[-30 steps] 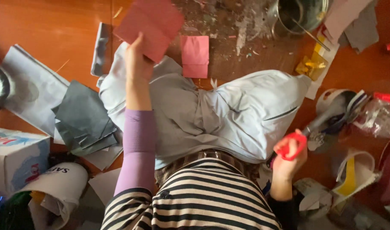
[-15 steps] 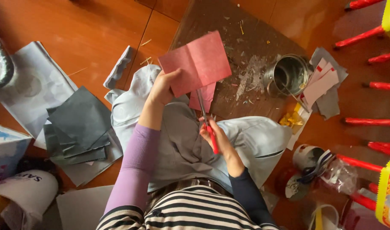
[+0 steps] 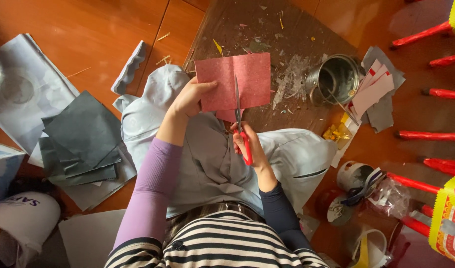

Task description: Cutting red paper sheets into smaller, specific shapes using scissors.

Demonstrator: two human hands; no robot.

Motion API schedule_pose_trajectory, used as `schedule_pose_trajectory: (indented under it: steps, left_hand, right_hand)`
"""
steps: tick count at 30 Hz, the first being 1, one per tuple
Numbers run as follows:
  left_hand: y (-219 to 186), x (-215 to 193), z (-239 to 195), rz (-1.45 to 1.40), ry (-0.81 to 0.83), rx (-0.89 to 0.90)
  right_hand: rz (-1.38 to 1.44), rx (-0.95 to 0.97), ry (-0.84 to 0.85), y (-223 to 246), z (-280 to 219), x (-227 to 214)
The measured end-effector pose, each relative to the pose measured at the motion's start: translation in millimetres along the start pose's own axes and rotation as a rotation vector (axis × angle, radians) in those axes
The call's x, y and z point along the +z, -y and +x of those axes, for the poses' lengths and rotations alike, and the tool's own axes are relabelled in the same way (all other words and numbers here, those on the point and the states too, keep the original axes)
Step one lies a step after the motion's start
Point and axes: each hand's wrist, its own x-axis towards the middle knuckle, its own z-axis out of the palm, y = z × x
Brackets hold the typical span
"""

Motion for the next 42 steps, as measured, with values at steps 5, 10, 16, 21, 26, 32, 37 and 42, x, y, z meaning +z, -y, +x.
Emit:
schedule_pose_trajectory:
  steps: [5, 10, 16, 21, 26, 32, 37, 42]
  left_hand:
    - [6.7, -6.2, 5.9, -0.004, 0.023, 0.000]
    - [7.6, -3.4, 11.3, 0.033, -0.017, -0.013]
    - [22.7, -21.2, 35.7, 0.050, -0.034, -0.049]
    - [32.4, -29.2, 47.2, 0.101, -0.065, -0.103]
    - [36.2, -19.3, 43.8, 0.076, -0.065, -0.209]
    - [46.3, -36.5, 55.5, 0.119, -0.104, -0.245]
    - [40.5, -31.2, 52.1, 0.096, -0.119, -0.258]
    - [45.4, -39.4, 55.7, 0.133, -0.114, -0.230]
  right_hand:
    - [0.052, 0.063, -0.081, -6.3, 1.4, 3.6]
    - [-0.024, 0.128, -0.171, 1.8, 5.8, 7.1]
    - [0.017, 0.208, -0.214, 2.6, 11.2, 5.3]
    - [0.086, 0.234, -0.163, -15.5, 28.2, -4.0]
    - [0.186, 0.226, -0.201, -25.7, 40.4, -2.4]
    - [0.121, 0.244, -0.243, -23.4, 40.6, 0.6]
    - [0.182, 0.187, -0.185, -26.6, 52.5, -1.1]
    - [0.133, 0.179, -0.219, -23.2, 60.8, 1.7]
